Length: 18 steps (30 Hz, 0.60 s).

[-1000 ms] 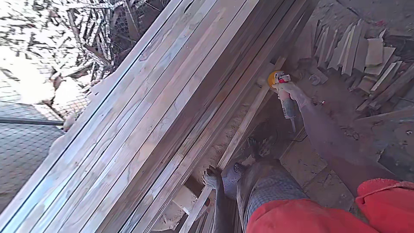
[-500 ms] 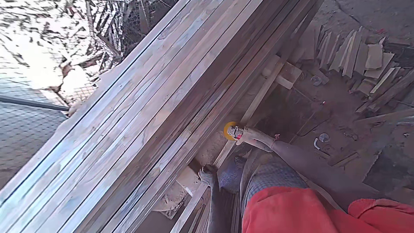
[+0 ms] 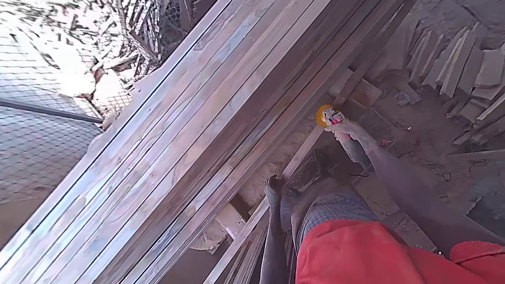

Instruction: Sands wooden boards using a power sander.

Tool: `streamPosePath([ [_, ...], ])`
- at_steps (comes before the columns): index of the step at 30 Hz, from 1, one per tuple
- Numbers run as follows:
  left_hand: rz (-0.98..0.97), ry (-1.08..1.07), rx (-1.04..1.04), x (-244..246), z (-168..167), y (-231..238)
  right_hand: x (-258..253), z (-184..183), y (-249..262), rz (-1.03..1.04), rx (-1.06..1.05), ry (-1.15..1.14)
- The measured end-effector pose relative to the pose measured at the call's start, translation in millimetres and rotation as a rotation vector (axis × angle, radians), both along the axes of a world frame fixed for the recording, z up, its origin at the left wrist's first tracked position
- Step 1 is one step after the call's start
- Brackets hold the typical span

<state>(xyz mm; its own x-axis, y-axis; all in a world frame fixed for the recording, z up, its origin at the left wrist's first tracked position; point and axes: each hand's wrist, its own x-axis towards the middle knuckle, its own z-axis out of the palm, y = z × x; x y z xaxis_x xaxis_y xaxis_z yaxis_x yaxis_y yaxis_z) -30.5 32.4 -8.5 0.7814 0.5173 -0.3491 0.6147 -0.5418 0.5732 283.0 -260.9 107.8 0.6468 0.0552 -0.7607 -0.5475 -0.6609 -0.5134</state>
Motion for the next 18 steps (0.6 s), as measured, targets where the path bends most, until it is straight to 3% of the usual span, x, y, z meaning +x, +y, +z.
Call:
streamPosePath([
  [4,0.034,0.125,0.002,39,29,-14,82,0,-47,-0.113,0.024,-0.049],
  [11,0.115,0.154,0.051,46,21,-17,181,11,-120,-0.315,0.023,-0.129],
  [15,0.380,0.041,-0.081,47,0,-13,164,12,-114,-0.211,-0.002,-0.113],
  [18,0.238,0.218,0.045,51,-4,-17,115,8,-76,-0.034,-0.030,-0.041],
])
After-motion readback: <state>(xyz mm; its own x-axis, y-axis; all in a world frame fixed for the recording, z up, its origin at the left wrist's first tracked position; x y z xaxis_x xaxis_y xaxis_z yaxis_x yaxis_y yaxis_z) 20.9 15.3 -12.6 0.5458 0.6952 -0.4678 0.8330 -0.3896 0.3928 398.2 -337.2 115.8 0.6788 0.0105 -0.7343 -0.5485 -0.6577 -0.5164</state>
